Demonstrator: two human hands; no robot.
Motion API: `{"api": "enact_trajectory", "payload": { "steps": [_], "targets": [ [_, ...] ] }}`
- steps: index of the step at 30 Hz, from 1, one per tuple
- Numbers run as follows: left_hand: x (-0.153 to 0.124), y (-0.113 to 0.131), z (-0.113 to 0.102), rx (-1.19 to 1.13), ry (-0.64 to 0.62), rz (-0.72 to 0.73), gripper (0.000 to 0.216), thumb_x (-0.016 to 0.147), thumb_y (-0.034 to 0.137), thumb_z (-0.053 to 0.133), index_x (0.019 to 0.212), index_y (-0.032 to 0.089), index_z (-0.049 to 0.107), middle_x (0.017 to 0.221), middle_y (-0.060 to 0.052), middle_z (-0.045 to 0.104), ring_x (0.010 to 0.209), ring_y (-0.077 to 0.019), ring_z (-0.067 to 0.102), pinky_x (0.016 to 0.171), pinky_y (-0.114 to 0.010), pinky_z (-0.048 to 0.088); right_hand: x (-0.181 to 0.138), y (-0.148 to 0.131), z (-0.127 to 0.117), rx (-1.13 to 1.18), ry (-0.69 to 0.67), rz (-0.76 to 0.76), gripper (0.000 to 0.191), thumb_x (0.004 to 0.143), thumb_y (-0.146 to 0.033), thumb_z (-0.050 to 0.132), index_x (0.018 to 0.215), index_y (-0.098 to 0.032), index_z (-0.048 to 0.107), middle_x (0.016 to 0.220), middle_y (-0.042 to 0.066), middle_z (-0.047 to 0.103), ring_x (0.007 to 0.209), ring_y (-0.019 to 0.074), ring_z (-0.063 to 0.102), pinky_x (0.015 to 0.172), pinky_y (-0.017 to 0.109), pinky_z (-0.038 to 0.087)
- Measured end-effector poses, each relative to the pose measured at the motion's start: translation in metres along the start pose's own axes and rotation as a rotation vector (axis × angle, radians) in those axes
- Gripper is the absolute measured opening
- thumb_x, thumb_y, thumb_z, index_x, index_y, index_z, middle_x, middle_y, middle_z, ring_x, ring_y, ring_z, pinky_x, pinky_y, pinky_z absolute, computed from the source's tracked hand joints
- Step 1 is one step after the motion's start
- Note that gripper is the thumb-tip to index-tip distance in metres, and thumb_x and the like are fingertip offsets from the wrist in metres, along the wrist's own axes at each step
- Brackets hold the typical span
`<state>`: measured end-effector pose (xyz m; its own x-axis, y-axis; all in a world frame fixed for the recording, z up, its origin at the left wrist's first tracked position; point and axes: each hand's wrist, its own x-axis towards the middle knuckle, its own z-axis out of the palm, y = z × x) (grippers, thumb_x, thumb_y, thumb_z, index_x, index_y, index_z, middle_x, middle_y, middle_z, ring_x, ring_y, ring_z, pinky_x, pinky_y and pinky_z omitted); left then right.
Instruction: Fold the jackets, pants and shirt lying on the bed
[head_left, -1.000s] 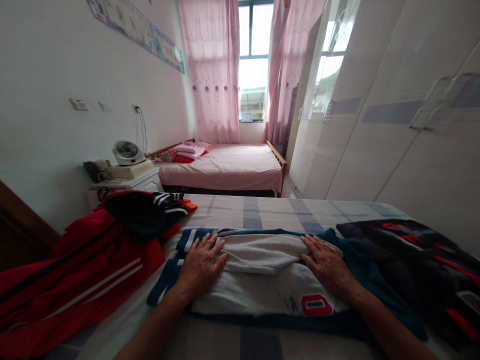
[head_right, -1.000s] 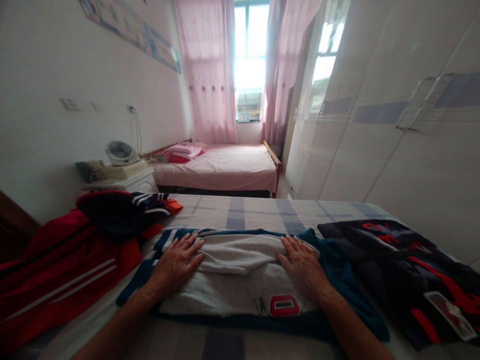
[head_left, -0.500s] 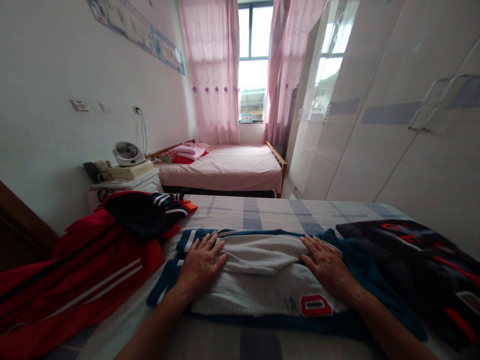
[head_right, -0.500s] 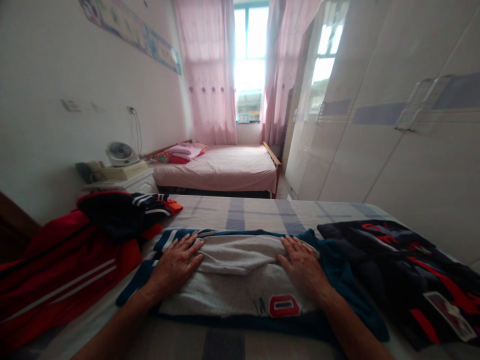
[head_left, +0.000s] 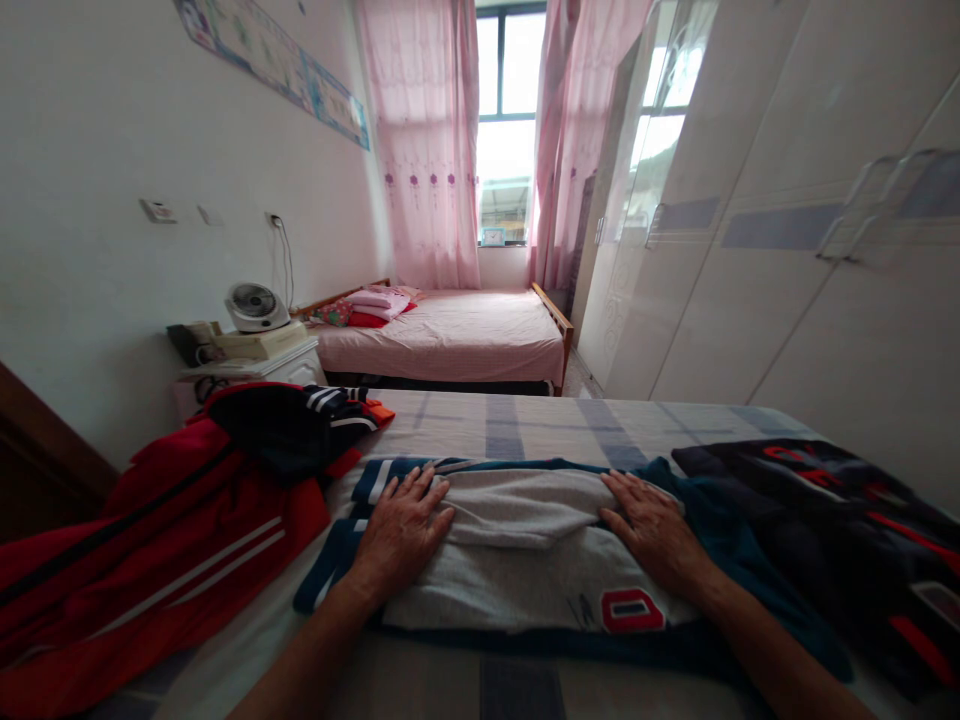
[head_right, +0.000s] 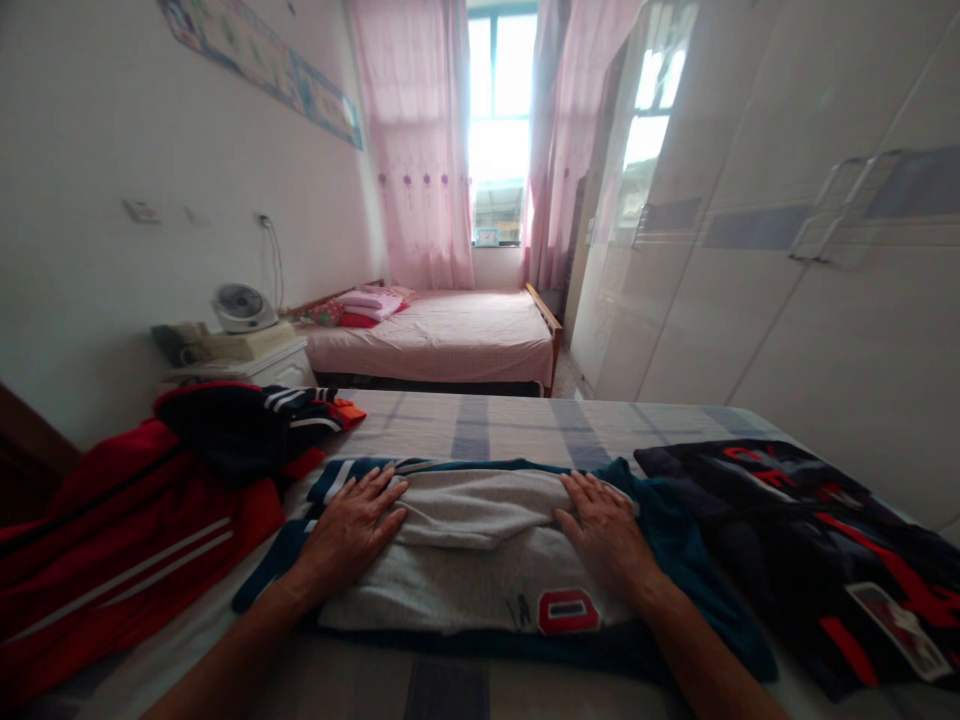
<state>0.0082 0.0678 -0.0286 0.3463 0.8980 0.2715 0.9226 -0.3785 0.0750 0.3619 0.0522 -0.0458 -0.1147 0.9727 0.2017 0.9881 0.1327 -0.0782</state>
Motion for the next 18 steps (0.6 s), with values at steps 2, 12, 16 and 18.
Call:
{"api": "enact_trajectory", "payload": {
  "steps": [2, 12, 16, 18],
  "targets": [
    [-0.0001, -0.0002, 0.0005, 0.000, 0.004, 0.003, 0.044, 0.091, 0.045, 0.036, 0.128, 0.026, 0.053, 0.141, -0.008, 0.044, 0.131, -0.0262, 0.038, 0.106, -0.049, 0.030, 0.0000, -0.0001, -0.0001, -0.001, -0.002, 0.001, 0.055, 0.089, -0.045, 0.036, 0.134, -0.015, 0.046, 0.140, 0.010, 0.044, 0.132, 0.0237, 0.035, 0.109, 0.042, 0.026],
    [0.0002, 0.0002, -0.0005, 0.003, -0.003, 0.001, 0.044, 0.091, 0.044, 0.037, 0.127, 0.026, 0.053, 0.141, -0.008, 0.044, 0.131, -0.0261, 0.038, 0.106, -0.049, 0.031, 0.0002, 0.0014, 0.0032, -0.002, 0.019, -0.006, 0.054, 0.089, -0.044, 0.036, 0.134, -0.015, 0.047, 0.140, 0.009, 0.045, 0.132, 0.0241, 0.036, 0.108, 0.042, 0.027],
    [0.0001, 0.0002, -0.0004, 0.005, 0.000, 0.003, 0.044, 0.091, 0.043, 0.038, 0.128, 0.025, 0.053, 0.141, -0.008, 0.044, 0.131, -0.0262, 0.038, 0.106, -0.049, 0.031, 0.0004, 0.0022, 0.0035, -0.001, 0.029, -0.012, 0.054, 0.089, -0.044, 0.037, 0.133, -0.015, 0.047, 0.139, 0.010, 0.046, 0.131, 0.0242, 0.037, 0.108, 0.042, 0.028],
    [0.0000, 0.0004, -0.0006, 0.003, 0.003, 0.005, 0.044, 0.091, 0.043, 0.038, 0.128, 0.025, 0.053, 0.141, -0.008, 0.044, 0.131, -0.0264, 0.038, 0.106, -0.049, 0.031, 0.0003, 0.0019, 0.0025, 0.003, 0.025, -0.014, 0.054, 0.089, -0.045, 0.037, 0.133, -0.015, 0.047, 0.139, 0.010, 0.046, 0.131, 0.0242, 0.037, 0.108, 0.042, 0.028]
  ]
}}
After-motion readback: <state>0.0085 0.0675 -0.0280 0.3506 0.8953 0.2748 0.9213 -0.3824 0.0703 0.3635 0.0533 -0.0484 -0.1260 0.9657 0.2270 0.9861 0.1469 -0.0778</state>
